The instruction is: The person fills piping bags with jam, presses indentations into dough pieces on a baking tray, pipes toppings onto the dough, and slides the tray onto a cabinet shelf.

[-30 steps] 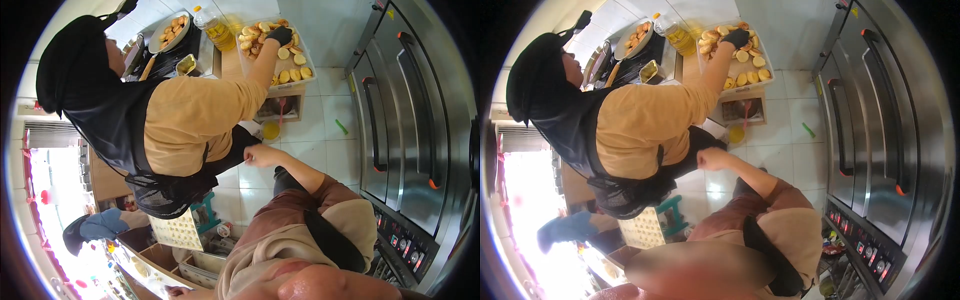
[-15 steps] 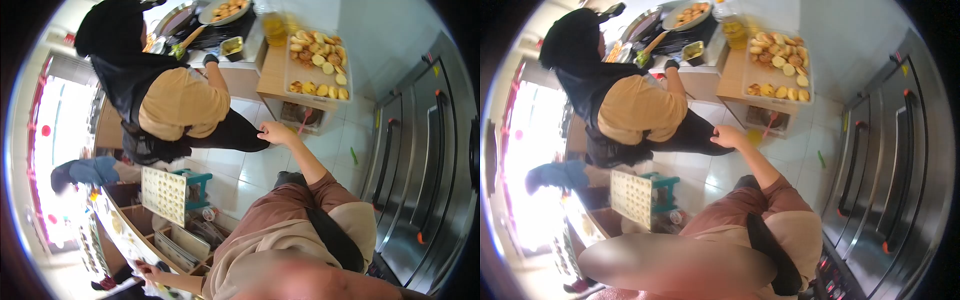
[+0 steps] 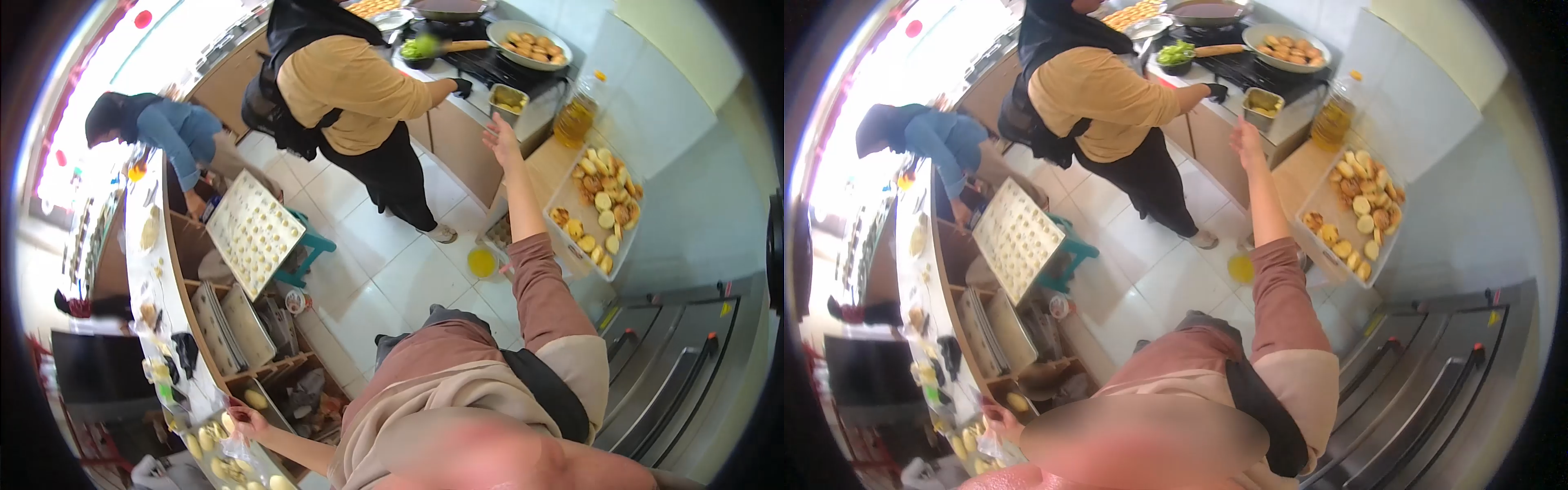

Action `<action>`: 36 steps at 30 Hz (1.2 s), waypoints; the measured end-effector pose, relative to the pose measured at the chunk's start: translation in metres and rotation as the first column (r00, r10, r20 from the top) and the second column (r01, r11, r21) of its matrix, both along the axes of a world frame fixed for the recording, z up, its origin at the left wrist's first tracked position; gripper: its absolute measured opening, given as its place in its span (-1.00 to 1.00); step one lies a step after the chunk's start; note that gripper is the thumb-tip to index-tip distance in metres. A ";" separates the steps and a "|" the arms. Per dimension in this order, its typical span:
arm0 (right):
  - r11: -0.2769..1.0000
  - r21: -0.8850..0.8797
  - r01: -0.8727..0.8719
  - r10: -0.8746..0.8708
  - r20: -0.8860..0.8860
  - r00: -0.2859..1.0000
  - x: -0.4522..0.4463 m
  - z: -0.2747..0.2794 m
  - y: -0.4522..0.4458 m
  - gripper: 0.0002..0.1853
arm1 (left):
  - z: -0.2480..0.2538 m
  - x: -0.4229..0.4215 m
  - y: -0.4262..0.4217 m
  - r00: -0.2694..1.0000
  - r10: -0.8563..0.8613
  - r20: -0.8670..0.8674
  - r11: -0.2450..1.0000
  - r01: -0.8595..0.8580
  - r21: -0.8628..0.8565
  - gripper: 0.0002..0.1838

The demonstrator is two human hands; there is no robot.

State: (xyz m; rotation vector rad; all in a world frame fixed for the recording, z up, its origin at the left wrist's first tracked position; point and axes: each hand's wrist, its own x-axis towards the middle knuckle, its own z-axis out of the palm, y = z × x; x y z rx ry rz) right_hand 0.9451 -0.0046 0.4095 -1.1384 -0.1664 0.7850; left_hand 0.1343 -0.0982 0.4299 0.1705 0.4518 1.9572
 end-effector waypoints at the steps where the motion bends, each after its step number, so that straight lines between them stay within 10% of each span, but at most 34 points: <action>1: 0.999 0.032 0.014 -0.012 -0.052 0.999 0.006 -0.010 0.010 -0.43 | -0.001 0.011 -0.017 0.999 0.016 -0.040 1.000 -0.016 -0.001 -0.65; 9: 0.990 -0.042 -0.135 0.102 -0.443 0.891 0.011 -0.079 0.087 -0.17 | -0.014 0.038 -0.098 0.975 0.209 0.078 0.966 -0.193 -0.173 -0.67; 15: 0.914 0.312 -0.257 0.326 -0.190 0.926 -0.092 -0.099 0.097 -0.17 | -0.001 0.053 -0.114 0.980 0.159 0.121 0.986 -0.151 -0.076 -0.70; 18: 0.882 -0.402 -0.245 0.337 0.176 0.925 -0.121 -0.113 0.094 -0.34 | 0.014 0.066 -0.112 0.951 0.276 0.138 0.954 -0.253 -0.163 -0.65; 22: 0.725 -0.657 0.207 0.597 0.749 0.287 -0.154 -0.101 0.081 -0.53 | 0.006 0.054 -0.122 0.957 0.270 0.105 0.950 -0.247 -0.194 -0.66; 25: 0.736 -0.666 -0.120 0.664 0.677 0.318 -0.161 -0.095 0.080 -0.69 | 0.001 0.051 -0.114 0.954 0.301 -0.016 0.916 -0.293 -0.273 -0.90; 31: 0.699 -0.710 -0.087 0.713 0.701 0.006 -0.159 -0.122 0.072 -0.68 | 0.033 0.055 -0.072 0.903 0.420 -0.088 0.835 -0.423 -0.352 -0.82; 36: 0.518 -0.754 -0.403 0.827 0.322 0.461 -0.211 -0.073 0.027 -0.76 | 0.030 0.007 -0.050 0.898 0.378 -0.225 0.798 -0.439 -0.412 -0.85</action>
